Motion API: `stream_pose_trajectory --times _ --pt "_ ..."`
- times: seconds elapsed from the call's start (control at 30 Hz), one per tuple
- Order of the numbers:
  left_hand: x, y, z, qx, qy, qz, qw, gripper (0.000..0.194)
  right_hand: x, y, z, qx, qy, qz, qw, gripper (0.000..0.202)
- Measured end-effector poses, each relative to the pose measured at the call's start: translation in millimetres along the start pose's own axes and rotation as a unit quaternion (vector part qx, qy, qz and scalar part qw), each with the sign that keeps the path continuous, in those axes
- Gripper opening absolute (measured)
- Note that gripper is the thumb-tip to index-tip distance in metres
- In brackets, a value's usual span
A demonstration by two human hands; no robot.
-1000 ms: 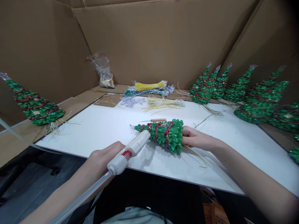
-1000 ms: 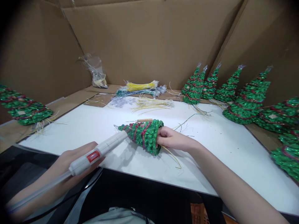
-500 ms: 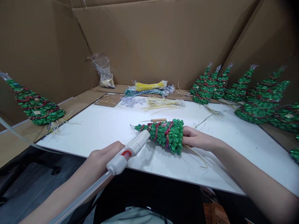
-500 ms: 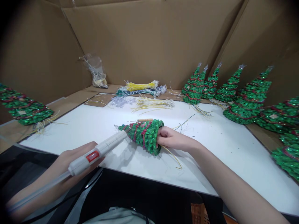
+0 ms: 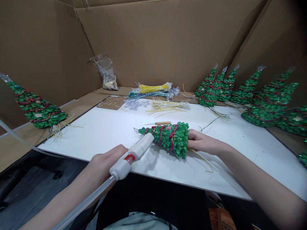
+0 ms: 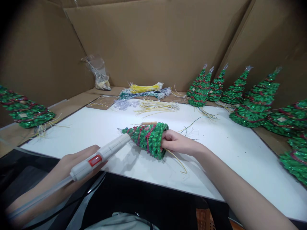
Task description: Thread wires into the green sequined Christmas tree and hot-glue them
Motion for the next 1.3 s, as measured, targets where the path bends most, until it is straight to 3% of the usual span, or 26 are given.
stream_pose_trajectory --times 0.33,0.5,0.83,1.03,1.3 --pt "-2.7 0.5 4.9 -0.024 0.0 0.015 1.0 0.019 -2.6 0.3 1.2 -0.007 0.008 -0.011 1.0 0.015" --pt "-0.2 -3.6 7.1 -0.039 -0.002 -0.012 0.999 0.017 -3.8 0.4 0.6 -0.005 0.014 -0.009 1.0 0.012" --pt "-2.5 -6.5 3.7 -0.01 -0.002 -0.02 1.0 0.016 -6.8 1.1 1.8 -0.007 0.01 -0.01 1.0 0.017" --pt "0.7 -2.2 1.8 -0.019 -0.01 -0.004 1.0 0.025 -2.9 1.4 1.9 -0.01 0.004 -0.009 1.0 0.018" --pt "2.7 -0.1 2.4 -0.042 -0.01 -0.003 0.999 0.021 -4.0 0.7 1.6 -0.01 0.008 -0.017 1.0 0.013"
Point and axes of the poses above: each hand's wrist, its own y-axis away from the middle knuckle, its own z-axis out of the back of the hand, x = y × z, the point moved 5 cm from there along -y, towards the middle knuckle, and after that the axes turned 7 degrees about -x, right-handed, at the moved point
